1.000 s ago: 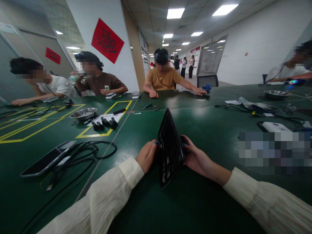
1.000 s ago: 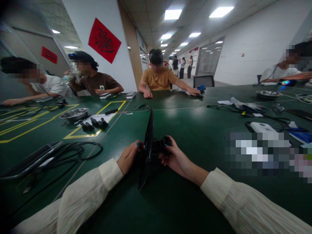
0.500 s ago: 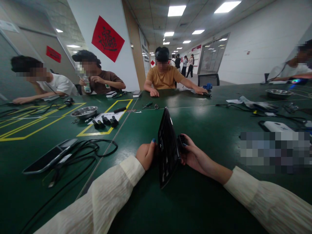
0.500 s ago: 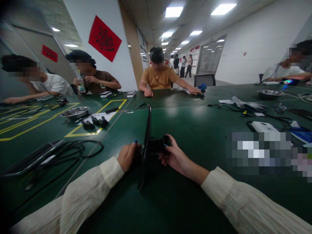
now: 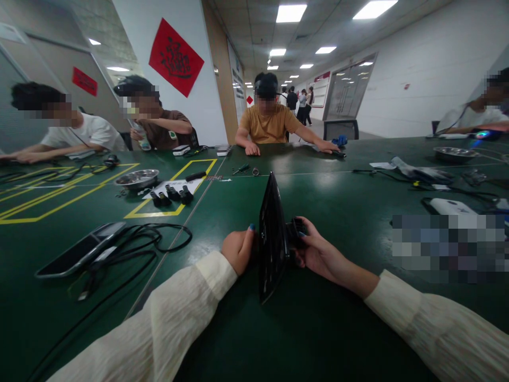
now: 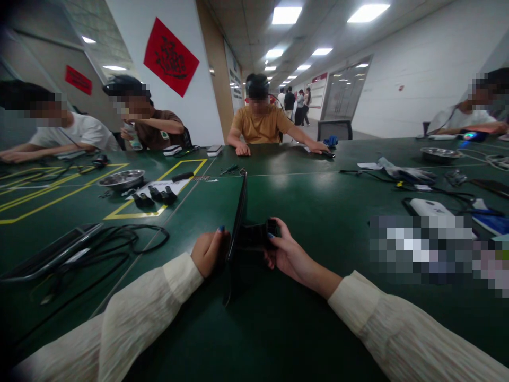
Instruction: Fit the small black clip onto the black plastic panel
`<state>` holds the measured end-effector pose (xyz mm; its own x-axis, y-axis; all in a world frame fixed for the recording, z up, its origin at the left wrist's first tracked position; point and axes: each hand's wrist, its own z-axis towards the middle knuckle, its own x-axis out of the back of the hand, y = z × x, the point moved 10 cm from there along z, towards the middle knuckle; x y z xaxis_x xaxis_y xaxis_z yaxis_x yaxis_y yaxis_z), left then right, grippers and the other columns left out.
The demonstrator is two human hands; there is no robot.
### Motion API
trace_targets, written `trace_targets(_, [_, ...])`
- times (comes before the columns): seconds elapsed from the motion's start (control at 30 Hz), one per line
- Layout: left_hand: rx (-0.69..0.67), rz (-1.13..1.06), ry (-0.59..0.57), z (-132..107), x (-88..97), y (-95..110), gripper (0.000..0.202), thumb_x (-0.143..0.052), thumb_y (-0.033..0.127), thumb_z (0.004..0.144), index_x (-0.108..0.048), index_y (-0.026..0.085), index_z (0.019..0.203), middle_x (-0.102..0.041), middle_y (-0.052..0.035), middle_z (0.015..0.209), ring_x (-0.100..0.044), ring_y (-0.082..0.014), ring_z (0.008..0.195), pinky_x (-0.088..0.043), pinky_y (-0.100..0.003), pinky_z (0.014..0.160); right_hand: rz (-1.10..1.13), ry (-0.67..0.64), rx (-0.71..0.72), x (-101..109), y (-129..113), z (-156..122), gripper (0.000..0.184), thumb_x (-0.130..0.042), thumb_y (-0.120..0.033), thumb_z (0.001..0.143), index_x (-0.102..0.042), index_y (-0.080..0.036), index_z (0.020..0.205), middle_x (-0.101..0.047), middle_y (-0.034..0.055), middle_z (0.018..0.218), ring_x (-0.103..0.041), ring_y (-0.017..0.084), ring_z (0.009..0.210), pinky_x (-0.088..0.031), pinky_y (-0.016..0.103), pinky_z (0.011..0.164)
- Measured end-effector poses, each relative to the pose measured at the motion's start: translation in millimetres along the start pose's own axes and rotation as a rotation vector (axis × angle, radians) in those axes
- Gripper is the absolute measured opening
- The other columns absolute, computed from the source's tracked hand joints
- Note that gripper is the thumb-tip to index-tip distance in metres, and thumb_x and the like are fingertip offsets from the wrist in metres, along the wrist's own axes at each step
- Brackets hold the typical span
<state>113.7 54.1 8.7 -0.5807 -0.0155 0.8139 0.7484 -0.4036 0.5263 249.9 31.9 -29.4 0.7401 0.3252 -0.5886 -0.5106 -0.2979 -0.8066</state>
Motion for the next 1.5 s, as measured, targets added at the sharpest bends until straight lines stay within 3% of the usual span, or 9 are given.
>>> trace_targets(0.17, [0.049, 0.004, -0.027, 1.6, -1.9, -4.1, 0.058, -0.007, 0.045, 0.089, -0.044, 0.017, 0.054, -0.046, -0.0014, 0.049, -0.044, -0.0125, 0.048, -0.028, -0.025, 0.051, 0.005, 0.001, -0.022, 1.1, 2.3, 0.1, 0.058, -0.058, -0.027, 0.074, -0.024, -0.034, 0.12, -0.053, -0.0013, 0.076, -0.052, 0.012, 0.054, -0.034, 0.022, 0.046])
trace_targets(0.3, [-0.057, 0.007, -0.086, -1.3, -7.4, 10.3, 0.059, -0.007, 0.045, 0.089, -0.045, 0.017, 0.052, -0.048, -0.0021, 0.049, -0.044, -0.012, 0.047, -0.03, -0.025, 0.051, 0.006, 0.011, -0.022, 3.0, 2.1, 0.2, 0.057, -0.056, -0.024, 0.074, -0.024, -0.033, 0.121, -0.053, -0.0013, 0.078, -0.051, 0.01, 0.051, -0.034, 0.021, 0.044])
trace_targets(0.5, [-0.015, 0.048, 0.009, -0.7, 3.2, 5.4, 0.053, -0.01, 0.042, 0.089, -0.036, 0.018, 0.049, -0.04, -0.0006, 0.044, -0.039, -0.0112, 0.043, -0.026, -0.025, 0.048, 0.01, -0.017, -0.041, 0.1, 0.7, 0.2, 0.052, -0.052, -0.021, 0.074, -0.027, -0.033, 0.118, -0.052, -0.0018, 0.08, -0.05, 0.009, 0.051, -0.034, 0.02, 0.042])
trace_targets(0.8, [0.023, 0.163, -0.055, 3.6, -7.0, 4.3, 0.032, -0.02, 0.035, 0.09, -0.044, 0.02, 0.076, -0.049, -0.0001, 0.058, -0.051, -0.015, 0.056, -0.031, -0.025, 0.055, -0.011, -0.024, -0.05, -3.8, 1.3, -0.6, 0.052, -0.053, -0.022, 0.074, -0.026, -0.033, 0.117, -0.051, -0.0016, 0.082, -0.048, 0.009, 0.051, -0.032, 0.019, 0.041])
trace_targets(1.07, [-0.082, 0.07, -0.085, 1.2, -5.6, 14.3, 0.039, -0.018, 0.038, 0.09, -0.044, 0.019, 0.069, -0.048, 0.0, 0.056, -0.049, -0.0133, 0.053, -0.031, -0.024, 0.053, -0.055, -0.011, -0.037, -5.3, -0.5, -0.8, 0.052, -0.051, -0.025, 0.074, -0.024, -0.032, 0.118, -0.051, -0.0014, 0.078, -0.048, 0.009, 0.049, -0.031, 0.019, 0.04])
trace_targets(1.5, [-0.069, 0.123, -0.061, 0.8, -2.2, 17.3, 0.035, -0.024, 0.036, 0.088, -0.04, 0.018, 0.063, -0.047, 0.0002, 0.055, -0.048, -0.0128, 0.052, -0.03, -0.024, 0.052, -0.051, -0.01, -0.029, -2.8, 0.3, -0.5, 0.055, -0.054, -0.026, 0.074, -0.023, -0.032, 0.12, -0.05, -0.0025, 0.073, -0.049, 0.01, 0.05, -0.031, 0.02, 0.04])
